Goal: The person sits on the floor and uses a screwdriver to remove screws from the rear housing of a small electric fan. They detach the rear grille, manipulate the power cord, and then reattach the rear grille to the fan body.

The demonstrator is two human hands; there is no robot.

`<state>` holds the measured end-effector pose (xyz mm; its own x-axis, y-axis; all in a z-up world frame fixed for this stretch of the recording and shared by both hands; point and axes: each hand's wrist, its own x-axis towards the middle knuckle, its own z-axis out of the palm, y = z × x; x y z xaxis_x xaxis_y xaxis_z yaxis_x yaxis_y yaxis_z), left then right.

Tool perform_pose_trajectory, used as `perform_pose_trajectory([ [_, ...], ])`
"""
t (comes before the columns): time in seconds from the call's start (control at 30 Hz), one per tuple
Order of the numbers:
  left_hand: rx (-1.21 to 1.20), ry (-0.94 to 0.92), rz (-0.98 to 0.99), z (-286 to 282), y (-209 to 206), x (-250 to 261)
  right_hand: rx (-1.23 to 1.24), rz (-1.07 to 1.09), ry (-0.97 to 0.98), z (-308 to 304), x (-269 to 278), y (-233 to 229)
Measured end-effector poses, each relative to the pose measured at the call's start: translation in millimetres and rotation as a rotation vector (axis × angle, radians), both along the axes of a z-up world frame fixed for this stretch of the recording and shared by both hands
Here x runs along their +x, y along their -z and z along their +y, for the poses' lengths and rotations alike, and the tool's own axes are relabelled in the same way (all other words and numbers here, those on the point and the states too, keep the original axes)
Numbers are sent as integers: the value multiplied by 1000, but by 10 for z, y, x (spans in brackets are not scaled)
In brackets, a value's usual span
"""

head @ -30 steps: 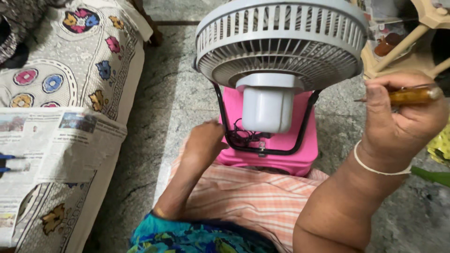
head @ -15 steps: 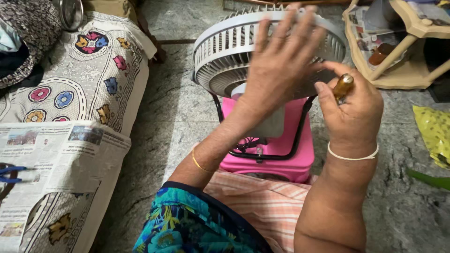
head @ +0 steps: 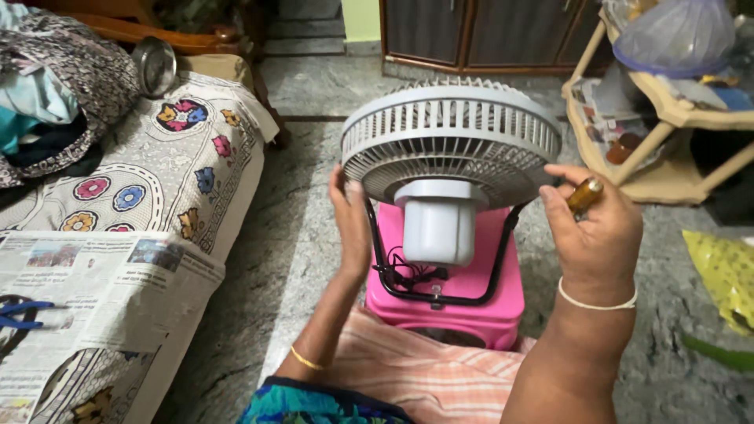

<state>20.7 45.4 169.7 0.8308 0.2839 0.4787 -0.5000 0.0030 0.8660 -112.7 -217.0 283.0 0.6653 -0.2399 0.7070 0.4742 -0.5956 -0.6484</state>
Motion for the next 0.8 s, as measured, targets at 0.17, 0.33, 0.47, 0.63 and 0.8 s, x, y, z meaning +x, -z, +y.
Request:
perform_pose_trajectory([
  [0.17,219,54,-63,-305,-131,-560,-35,-12,-24,128,-6,-47],
  [0.33,734,86,-257,-547,-376,-980,-46,8,-46,186,28,-35],
  [0.47,775,-7,-376,-515,-381,-1039,-8,-105,-134,144,92,70],
  [0.63,651,-54,-331,-380,-342,-941,242,-207,-307,156,199,194],
  [0.8,574,-128,-358,-412,-454,-574,270,-244,-397,334,236,192],
])
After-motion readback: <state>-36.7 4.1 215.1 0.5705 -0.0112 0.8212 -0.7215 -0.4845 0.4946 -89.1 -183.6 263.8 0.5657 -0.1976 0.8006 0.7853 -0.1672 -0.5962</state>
